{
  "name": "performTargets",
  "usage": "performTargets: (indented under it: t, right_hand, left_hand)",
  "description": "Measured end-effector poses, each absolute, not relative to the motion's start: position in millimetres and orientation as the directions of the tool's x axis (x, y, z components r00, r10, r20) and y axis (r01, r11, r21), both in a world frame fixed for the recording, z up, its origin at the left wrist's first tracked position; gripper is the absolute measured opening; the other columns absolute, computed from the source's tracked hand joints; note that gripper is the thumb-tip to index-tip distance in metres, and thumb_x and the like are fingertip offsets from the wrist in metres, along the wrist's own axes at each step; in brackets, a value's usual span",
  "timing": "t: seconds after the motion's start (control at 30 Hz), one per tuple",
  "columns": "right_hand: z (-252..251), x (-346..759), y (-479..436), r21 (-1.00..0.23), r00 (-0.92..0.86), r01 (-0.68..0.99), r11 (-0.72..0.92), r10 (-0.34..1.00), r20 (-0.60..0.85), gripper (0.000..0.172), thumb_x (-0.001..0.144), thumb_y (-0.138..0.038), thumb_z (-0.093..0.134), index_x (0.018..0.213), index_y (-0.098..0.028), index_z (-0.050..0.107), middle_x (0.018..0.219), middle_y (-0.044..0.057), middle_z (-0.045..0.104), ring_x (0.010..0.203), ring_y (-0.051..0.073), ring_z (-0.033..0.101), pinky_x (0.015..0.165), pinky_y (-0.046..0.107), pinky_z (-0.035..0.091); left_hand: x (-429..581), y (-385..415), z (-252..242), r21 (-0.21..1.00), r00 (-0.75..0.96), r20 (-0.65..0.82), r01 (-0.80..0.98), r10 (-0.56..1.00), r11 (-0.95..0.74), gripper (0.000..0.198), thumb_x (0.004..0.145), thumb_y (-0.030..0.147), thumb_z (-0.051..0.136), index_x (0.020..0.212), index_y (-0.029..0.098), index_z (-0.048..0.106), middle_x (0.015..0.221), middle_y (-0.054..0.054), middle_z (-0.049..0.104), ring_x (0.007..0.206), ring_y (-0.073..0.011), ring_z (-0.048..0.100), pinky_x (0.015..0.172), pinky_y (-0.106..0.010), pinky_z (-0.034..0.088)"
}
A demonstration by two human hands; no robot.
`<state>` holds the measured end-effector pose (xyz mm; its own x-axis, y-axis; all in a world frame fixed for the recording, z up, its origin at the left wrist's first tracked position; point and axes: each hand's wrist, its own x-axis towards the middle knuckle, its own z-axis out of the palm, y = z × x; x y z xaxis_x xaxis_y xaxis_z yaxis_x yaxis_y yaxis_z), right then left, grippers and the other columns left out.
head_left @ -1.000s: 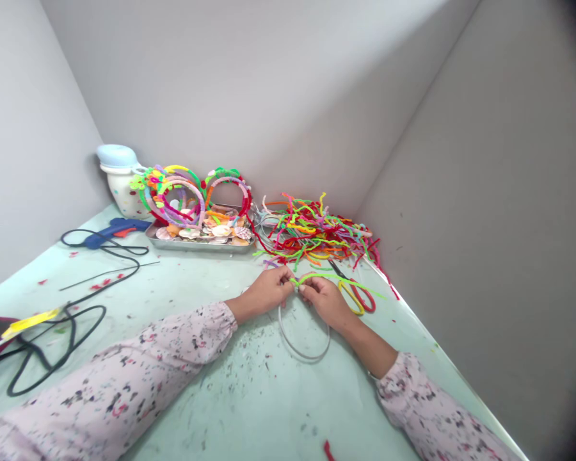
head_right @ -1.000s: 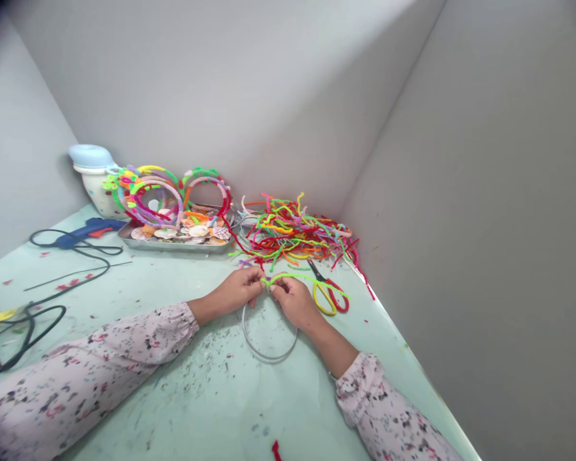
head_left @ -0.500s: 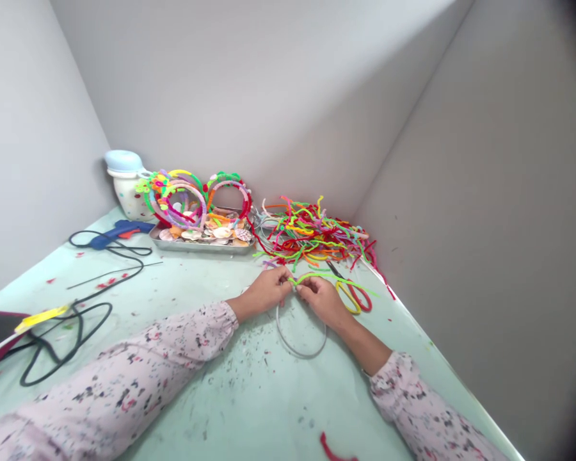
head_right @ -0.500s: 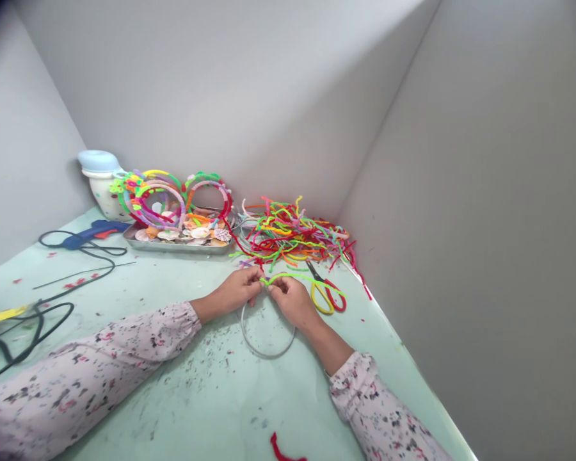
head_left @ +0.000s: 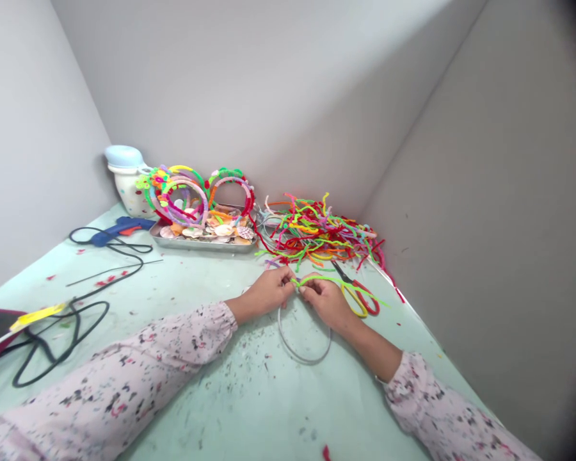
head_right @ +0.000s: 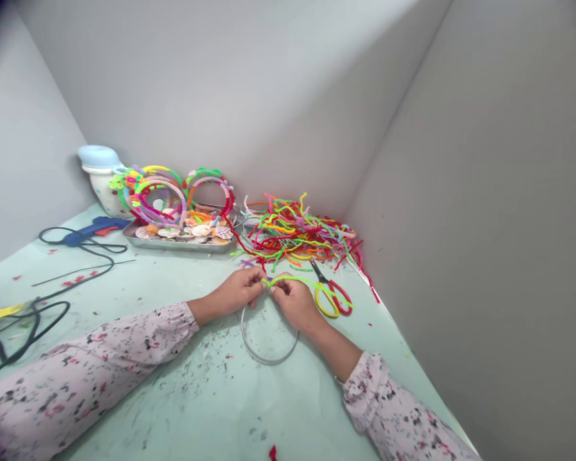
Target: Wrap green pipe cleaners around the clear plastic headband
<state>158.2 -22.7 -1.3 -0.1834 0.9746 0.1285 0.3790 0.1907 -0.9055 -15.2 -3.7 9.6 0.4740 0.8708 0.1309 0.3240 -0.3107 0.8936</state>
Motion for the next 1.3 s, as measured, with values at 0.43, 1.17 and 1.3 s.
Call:
performTargets:
  t: [0.43,1.17,1.3]
  right_hand:
    - [-3.0,158.9,-23.3,-0.932,-0.139,0.338,0.132,0.986,0.089,0.017,0.079,-0.033,0.057,0.082,-0.017,0.061,0.071,0.000,0.061,0.062,0.013,0.053,0.059,0.025,0.041]
    - [-1.0,159.3,-25.9,-0.894,-0.141,0.415,0.168,0.983,0.119,0.017,0.080,-0.034,0.055,0.085,-0.019,0.061,0.075,0.000,0.063,0.066,0.014,0.056,0.062,0.025,0.041]
    - [0.4,160.3,-26.1,-0.892,-0.139,0.416,0.176,0.982,0.129,0.015,0.079,-0.033,0.054,0.085,-0.020,0.060,0.072,-0.002,0.060,0.065,0.014,0.053,0.062,0.024,0.040]
  left_hand:
    - [-15.0,-3.8,11.5,0.929,0.475,0.081,0.283,0.876,-0.240,0.016,0.083,0.032,0.047,0.079,0.017,0.049,0.050,0.006,0.048,0.043,-0.0089,0.047,0.046,-0.020,0.036]
    - [-15.3,-4.3,10.8,0.904,0.472,0.109,0.319,0.875,-0.285,0.016,0.083,0.032,0.046,0.080,0.017,0.050,0.050,0.006,0.050,0.044,-0.0096,0.049,0.047,-0.021,0.036]
    - [-15.0,-4.9,11.2,0.901,0.470,0.107,0.326,0.876,-0.285,0.016,0.083,0.032,0.047,0.079,0.017,0.050,0.049,0.006,0.050,0.044,-0.0097,0.049,0.047,-0.021,0.036]
